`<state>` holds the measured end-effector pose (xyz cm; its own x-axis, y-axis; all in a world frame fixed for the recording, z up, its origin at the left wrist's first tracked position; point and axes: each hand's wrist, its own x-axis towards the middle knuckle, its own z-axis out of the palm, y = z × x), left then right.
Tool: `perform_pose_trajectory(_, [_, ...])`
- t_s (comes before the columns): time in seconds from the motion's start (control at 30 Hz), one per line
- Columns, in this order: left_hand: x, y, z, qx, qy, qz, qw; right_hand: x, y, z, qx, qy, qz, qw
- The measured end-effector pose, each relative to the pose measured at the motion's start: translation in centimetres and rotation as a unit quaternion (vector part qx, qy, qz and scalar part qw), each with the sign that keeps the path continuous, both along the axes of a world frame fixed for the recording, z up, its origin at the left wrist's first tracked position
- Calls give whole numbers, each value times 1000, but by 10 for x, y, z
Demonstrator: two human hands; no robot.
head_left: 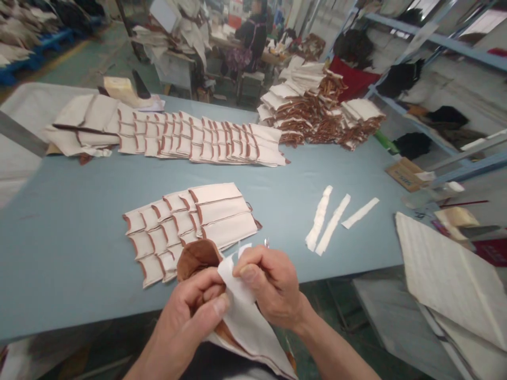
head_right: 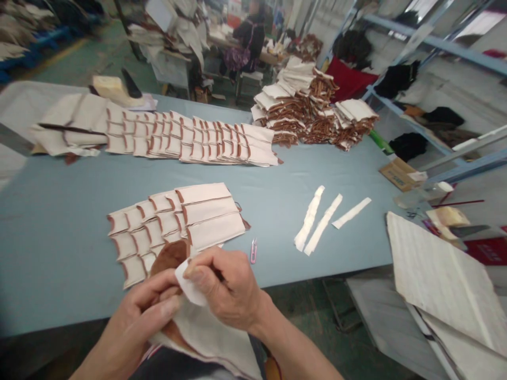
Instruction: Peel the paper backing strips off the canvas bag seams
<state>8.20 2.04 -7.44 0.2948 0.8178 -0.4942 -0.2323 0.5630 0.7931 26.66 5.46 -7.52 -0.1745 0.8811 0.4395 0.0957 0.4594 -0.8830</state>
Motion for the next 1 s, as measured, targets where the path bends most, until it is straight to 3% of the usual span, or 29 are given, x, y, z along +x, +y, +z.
perform_pose_trajectory(0.23, [5,3,6,69,175,97,977,6,0,-2,51,-52,4,997])
perform_pose_trajectory(0.43, [3,11,10,90,226,79,967,6,-4,-8,-22,-58,-37,997])
perform_pose_trajectory(0.57, [0,14,9,112,262,66,956,9,0,-6,-24,-87,-66,994])
perform_pose_trajectory(0.73, [-2,16,8,95,219,75,968,9,10,2,128,-192,-115,966])
perform_pose_trajectory(0.8, [-1,16,10,89,214,85,969,4,10,7,170,-210,-103,957])
perform_pose_trajectory(1.0, [-4,14,7,147,232,103,956,-24,2,5,175,-194,-58,964])
